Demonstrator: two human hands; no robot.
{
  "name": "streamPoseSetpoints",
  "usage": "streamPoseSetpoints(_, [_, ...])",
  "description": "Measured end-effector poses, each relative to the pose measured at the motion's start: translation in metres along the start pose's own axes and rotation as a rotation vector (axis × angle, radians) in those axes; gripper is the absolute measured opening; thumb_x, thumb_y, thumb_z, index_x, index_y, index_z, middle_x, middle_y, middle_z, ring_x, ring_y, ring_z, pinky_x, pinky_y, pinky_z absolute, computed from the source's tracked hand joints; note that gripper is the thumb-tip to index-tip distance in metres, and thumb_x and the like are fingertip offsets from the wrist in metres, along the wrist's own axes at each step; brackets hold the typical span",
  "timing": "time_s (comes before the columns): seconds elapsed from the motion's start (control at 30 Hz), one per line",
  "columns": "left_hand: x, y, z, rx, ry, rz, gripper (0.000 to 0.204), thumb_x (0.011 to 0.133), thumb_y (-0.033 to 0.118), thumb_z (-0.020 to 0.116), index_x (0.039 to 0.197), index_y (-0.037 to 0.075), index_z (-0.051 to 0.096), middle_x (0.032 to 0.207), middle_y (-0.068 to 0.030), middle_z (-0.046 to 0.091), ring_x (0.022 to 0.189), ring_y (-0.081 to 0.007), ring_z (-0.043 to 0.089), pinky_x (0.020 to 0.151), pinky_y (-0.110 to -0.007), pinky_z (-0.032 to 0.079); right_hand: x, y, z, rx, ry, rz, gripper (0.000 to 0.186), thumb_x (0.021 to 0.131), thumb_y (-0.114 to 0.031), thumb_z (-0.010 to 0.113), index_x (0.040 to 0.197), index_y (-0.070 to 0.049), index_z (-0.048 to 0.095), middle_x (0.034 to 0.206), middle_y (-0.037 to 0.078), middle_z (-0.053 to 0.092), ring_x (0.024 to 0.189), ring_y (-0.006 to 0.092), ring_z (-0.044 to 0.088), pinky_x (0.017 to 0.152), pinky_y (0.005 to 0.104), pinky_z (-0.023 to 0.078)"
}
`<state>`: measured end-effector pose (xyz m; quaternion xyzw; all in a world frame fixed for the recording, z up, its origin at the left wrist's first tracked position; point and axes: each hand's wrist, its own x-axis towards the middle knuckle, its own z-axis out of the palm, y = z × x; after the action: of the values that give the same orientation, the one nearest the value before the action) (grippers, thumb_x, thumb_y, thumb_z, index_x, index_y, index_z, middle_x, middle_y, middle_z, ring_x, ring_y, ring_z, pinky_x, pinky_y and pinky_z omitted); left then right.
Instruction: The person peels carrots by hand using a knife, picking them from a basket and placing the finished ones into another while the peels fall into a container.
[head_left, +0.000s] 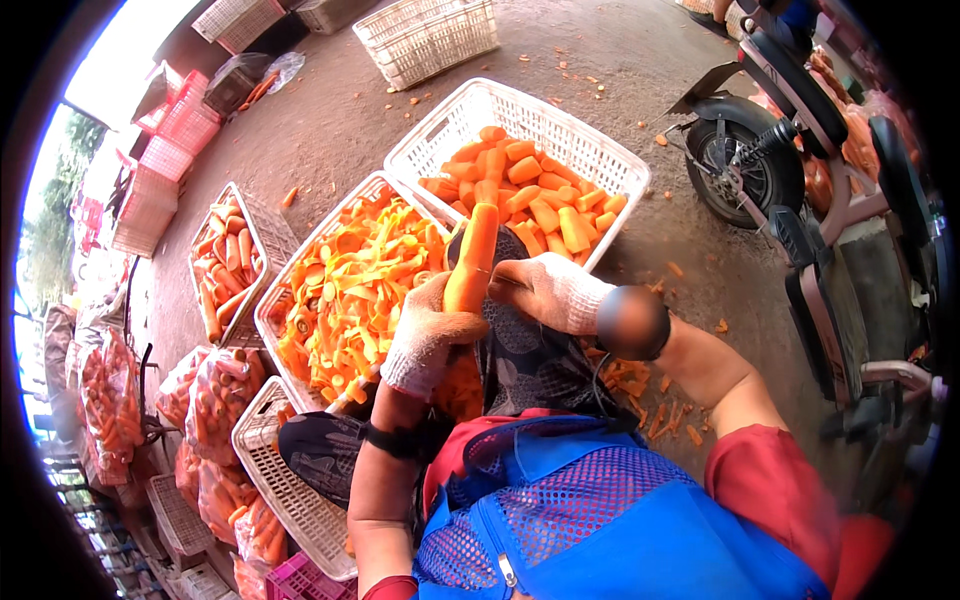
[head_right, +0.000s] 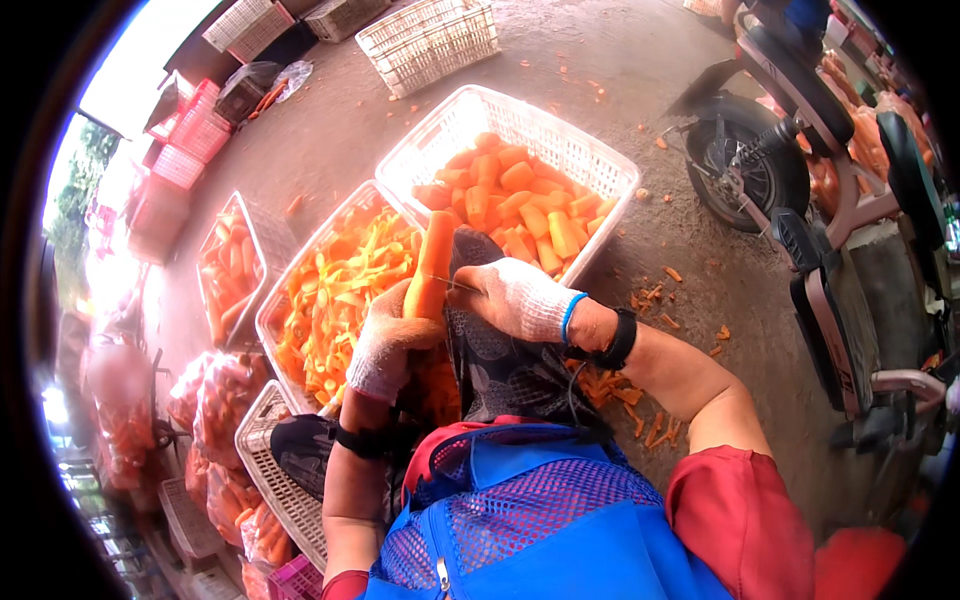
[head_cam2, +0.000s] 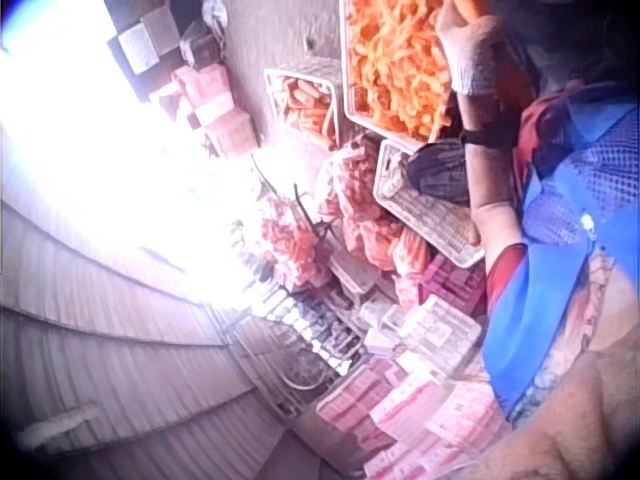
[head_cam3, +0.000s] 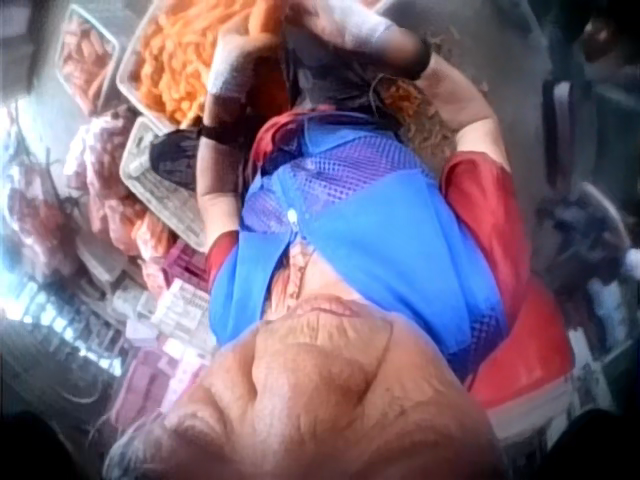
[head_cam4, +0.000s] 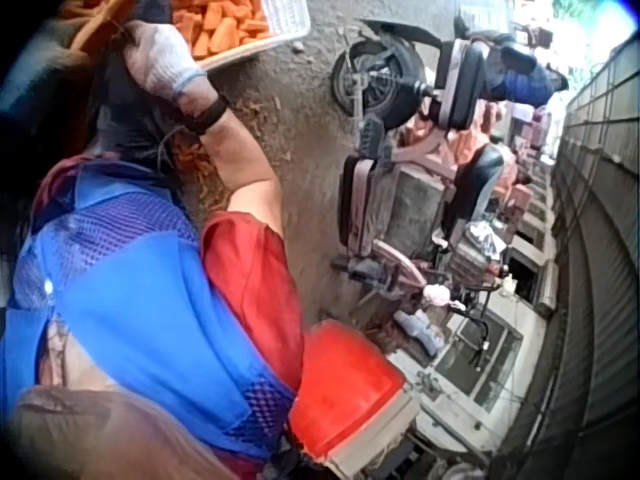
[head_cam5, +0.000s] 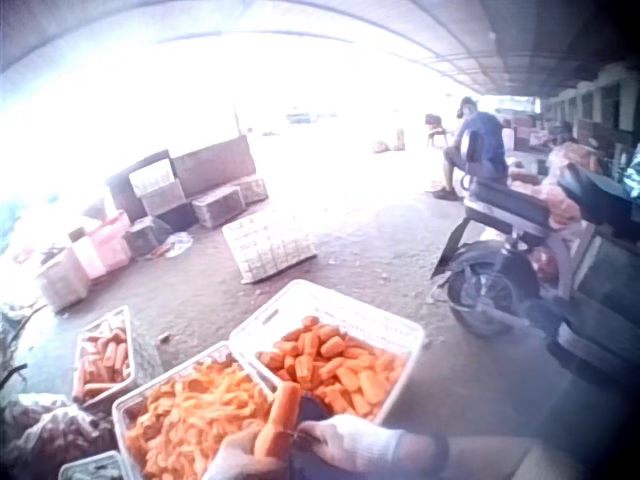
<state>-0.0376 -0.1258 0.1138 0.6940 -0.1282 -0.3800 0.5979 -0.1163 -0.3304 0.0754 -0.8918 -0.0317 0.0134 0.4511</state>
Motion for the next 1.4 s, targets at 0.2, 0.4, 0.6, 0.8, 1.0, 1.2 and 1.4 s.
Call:
streamPoseSetpoints(0.2, [0.027, -0.006, 0.015, 0.524, 0.049, 0.151, 0.045, 0.067, 0.012, 0.078, 0.110, 0.001, 0.069, 0.085, -0.0056, 0.068, 0.079, -0.0171, 0.065, 0.070, -0.032, 0.052, -0.002, 0.019, 0.007, 0.133, 0.065, 0.074, 0.032, 0.106, -0.030, 0.057, 0.126, -0.008, 0.068, 0.108, 0.027, 0.072, 0.108, 0.0442, 0.068, 0.088, 0.0494, 0.055])
streamPoseSetpoints(0.4, [0.067, -0.010, 0.045, 0.955, 0.197, 0.368, 0.045, 0.068, 0.015, 0.076, 0.110, 0.002, 0.071, 0.090, -0.0182, 0.072, 0.086, -0.0355, 0.071, 0.079, -0.044, 0.054, 0.009, 0.023, -0.011, 0.615, 0.107, 0.446, 0.030, 0.107, -0.025, 0.055, 0.121, -0.002, 0.068, 0.105, 0.009, 0.074, 0.095, 0.0216, 0.070, 0.085, 0.0390, 0.055])
streamPoseSetpoints(0.6, [0.097, 0.003, 0.061, 0.769, 0.043, 0.331, 0.042, 0.067, 0.014, 0.074, 0.107, 0.001, 0.071, 0.087, -0.0196, 0.071, 0.087, -0.0358, 0.070, 0.079, -0.043, 0.054, 0.021, 0.112, -0.012, 0.346, 0.111, 0.150, 0.031, 0.104, -0.020, 0.061, 0.132, -0.007, 0.065, 0.114, 0.007, 0.072, 0.105, 0.0181, 0.065, 0.091, 0.0345, 0.054])
streamPoseSetpoints(0.8, [0.095, 0.005, 0.087, 0.859, 0.159, 0.429, 0.037, 0.071, 0.014, 0.078, 0.105, 0.001, 0.070, 0.091, -0.0171, 0.074, 0.083, -0.0298, 0.073, 0.077, -0.040, 0.056, -0.006, 0.043, -0.062, 1.070, -0.034, 0.667, 0.013, 0.100, -0.030, 0.065, 0.105, -0.019, 0.063, 0.064, -0.009, 0.046, 0.049, 0.0041, 0.037, 0.043, 0.0230, 0.025])
streamPoseSetpoints(1.0, [0.126, -0.001, 0.076, 0.622, 0.139, 0.179, 0.044, 0.076, 0.024, 0.079, 0.108, -0.002, 0.065, 0.092, -0.0226, 0.074, 0.087, -0.0368, 0.074, 0.080, -0.045, 0.058, -0.028, 0.118, -0.026, 1.186, 0.507, 0.653, 0.021, 0.100, -0.029, 0.064, 0.097, -0.008, 0.067, 0.066, -0.010, 0.042, 0.050, 0.0048, 0.035, 0.049, 0.0238, 0.030])
streamPoseSetpoints(1.2, [0.124, 0.008, 0.080, 0.978, 0.186, 0.271, 0.059, 0.084, 0.032, 0.076, 0.129, -0.002, 0.058, 0.105, -0.0310, 0.071, 0.099, -0.0452, 0.071, 0.085, -0.050, 0.055, -0.089, 0.128, 0.009, 1.453, 0.791, 0.739, 0.035, 0.109, -0.033, 0.060, 0.112, 0.001, 0.062, 0.070, -0.009, 0.043, 0.055, 0.0046, 0.037, 0.055, 0.0236, 0.039])
streamPoseSetpoints(1.4, [0.054, 0.005, 0.021, 0.446, 0.254, 0.214, 0.055, 0.088, 0.020, 0.075, 0.136, -0.001, 0.059, 0.105, -0.0183, 0.069, 0.086, -0.0284, 0.071, 0.074, -0.038, 0.057, -0.108, 0.051, 0.029, 1.537, 0.426, 0.824, 0.026, 0.108, -0.026, 0.059, 0.122, -0.004, 0.060, 0.080, -0.006, 0.051, 0.060, 0.0034, 0.043, 0.058, 0.0237, 0.045])
